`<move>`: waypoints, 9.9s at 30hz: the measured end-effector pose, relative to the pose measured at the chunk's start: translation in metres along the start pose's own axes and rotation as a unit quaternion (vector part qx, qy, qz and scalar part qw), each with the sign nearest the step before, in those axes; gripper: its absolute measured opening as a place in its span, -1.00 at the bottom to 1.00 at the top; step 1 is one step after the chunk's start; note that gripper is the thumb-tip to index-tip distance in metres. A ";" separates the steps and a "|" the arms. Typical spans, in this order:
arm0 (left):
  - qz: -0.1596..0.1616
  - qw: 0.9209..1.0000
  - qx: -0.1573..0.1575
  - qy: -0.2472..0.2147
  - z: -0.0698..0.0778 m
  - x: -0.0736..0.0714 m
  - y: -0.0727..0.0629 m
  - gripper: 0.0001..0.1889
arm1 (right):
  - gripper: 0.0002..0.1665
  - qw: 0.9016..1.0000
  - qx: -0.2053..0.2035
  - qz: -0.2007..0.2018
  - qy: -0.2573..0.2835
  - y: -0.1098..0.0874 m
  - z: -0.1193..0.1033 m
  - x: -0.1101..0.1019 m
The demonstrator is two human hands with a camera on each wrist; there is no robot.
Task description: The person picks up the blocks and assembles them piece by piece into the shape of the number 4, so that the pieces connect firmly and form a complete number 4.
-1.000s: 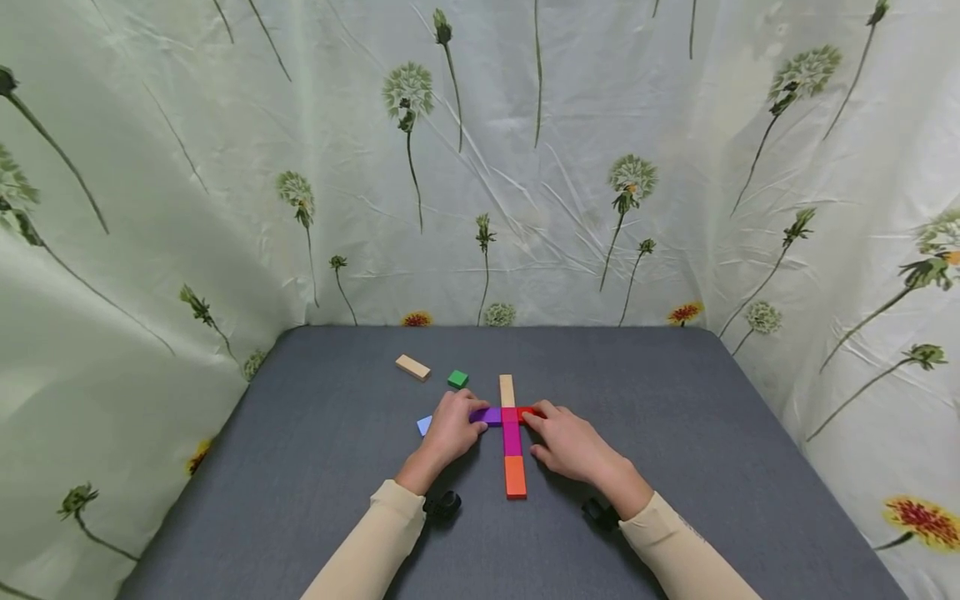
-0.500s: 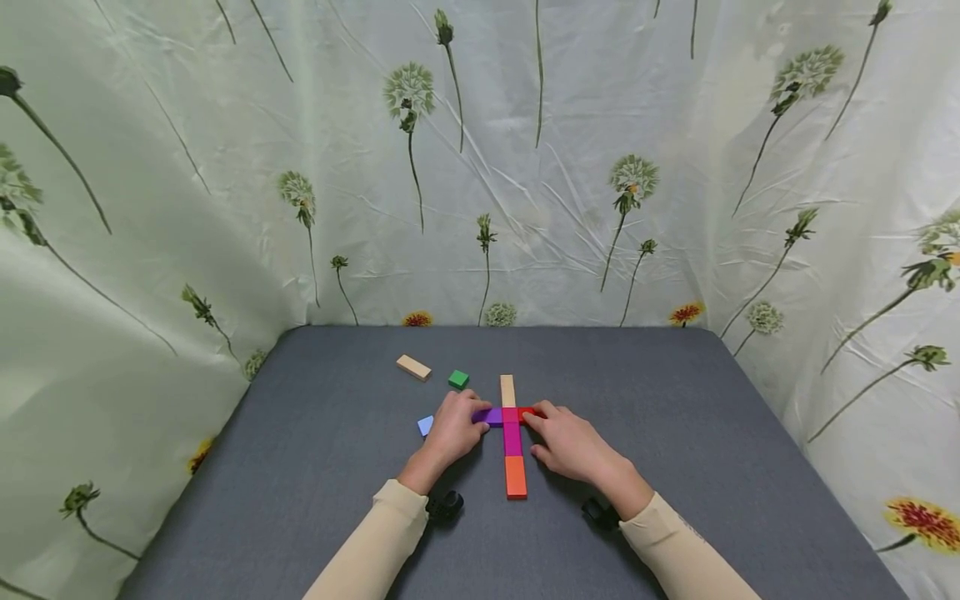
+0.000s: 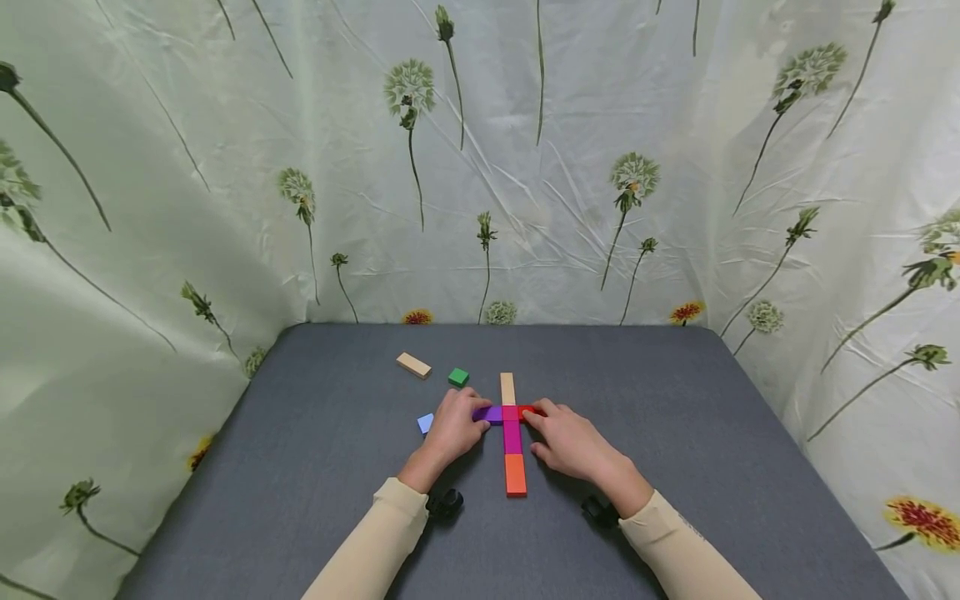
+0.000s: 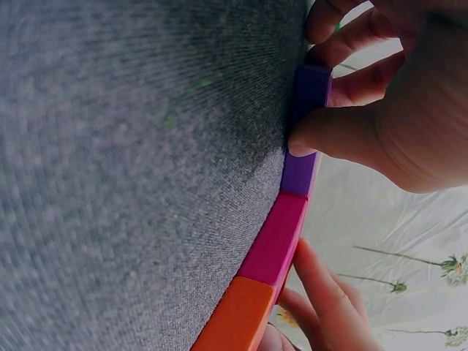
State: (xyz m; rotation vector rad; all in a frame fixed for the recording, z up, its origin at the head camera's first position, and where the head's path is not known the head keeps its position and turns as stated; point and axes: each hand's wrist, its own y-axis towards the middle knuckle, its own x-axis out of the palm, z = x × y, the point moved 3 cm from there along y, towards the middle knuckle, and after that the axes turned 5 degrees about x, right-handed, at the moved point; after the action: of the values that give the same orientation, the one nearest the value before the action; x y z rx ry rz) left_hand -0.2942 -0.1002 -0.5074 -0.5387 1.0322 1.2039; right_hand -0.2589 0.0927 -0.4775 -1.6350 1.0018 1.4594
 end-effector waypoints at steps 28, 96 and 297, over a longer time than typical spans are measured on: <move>0.036 0.999 0.013 -0.033 -0.015 -0.029 -0.007 -0.62 | -0.35 1.000 -0.004 -0.001 0.006 0.004 -0.004 -0.001; -0.039 0.996 0.051 0.061 -0.060 -0.037 0.047 -0.68 | -0.33 1.000 -0.004 -0.002 0.021 -0.007 0.000 0.000; 0.072 0.986 -0.147 0.001 -0.113 -0.068 0.036 -0.23 | -0.34 1.000 -0.008 0.009 0.014 -0.004 0.001 0.005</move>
State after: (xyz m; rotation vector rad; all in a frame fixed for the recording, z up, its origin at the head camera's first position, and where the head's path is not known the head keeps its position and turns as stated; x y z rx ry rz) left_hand -0.3692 -0.2137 -0.4950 -0.7033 0.9107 1.4977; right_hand -0.2553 0.0955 -0.4823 -1.6655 1.0244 1.4645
